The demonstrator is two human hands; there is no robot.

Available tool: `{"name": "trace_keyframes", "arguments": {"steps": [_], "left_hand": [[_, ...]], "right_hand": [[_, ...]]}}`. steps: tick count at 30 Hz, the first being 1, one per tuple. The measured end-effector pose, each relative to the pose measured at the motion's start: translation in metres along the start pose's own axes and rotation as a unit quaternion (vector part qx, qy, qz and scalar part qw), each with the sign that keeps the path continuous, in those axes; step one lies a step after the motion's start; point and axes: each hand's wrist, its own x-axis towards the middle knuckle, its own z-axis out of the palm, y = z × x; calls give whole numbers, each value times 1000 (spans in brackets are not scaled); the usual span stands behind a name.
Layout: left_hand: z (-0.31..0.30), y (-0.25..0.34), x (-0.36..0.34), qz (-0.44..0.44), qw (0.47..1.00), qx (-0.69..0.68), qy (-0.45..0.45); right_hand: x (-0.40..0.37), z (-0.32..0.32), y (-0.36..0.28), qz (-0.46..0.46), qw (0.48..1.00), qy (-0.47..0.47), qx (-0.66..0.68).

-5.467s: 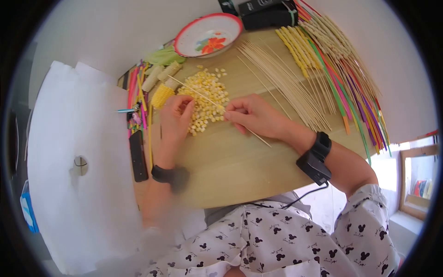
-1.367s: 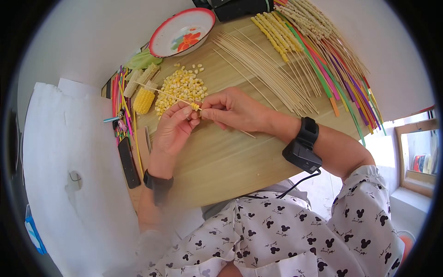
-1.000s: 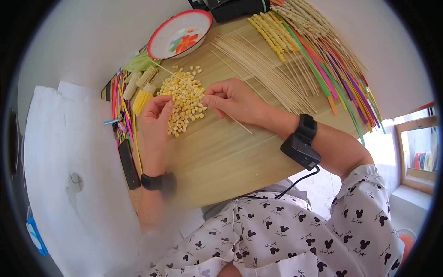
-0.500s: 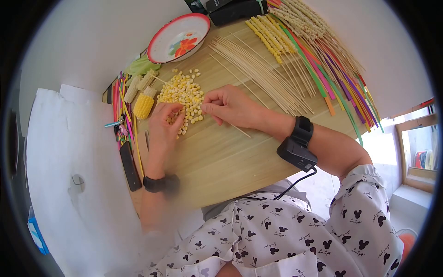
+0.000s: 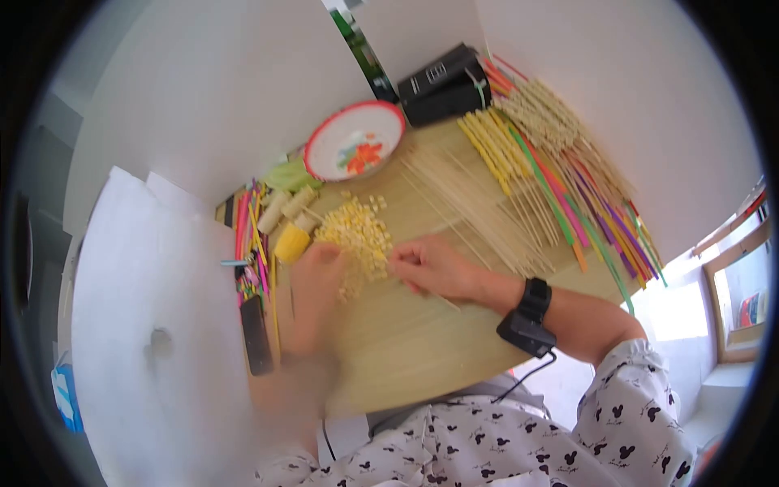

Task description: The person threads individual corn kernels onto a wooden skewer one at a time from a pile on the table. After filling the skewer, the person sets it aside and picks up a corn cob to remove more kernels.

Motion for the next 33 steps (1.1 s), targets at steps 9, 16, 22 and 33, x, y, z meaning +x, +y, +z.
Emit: {"name": "trace_keyframes", "arguments": {"steps": [9,16,22,33], "left_hand": [[-22,-24,13,-191,940,-256,122],[-25,-50,17,-207,912,-324,145],[-27,-47,16,-148,902,-381,139],[-26,-62,17,-137,903,-381,144]], "right_hand": [[1,1,0,-31,999,-41,-2],[-2,6,-5,-45,996,-71,-11],[-2,8,-3,-22,996,-90,4],[-2,7,-7,15,997,-79,-7]]}}
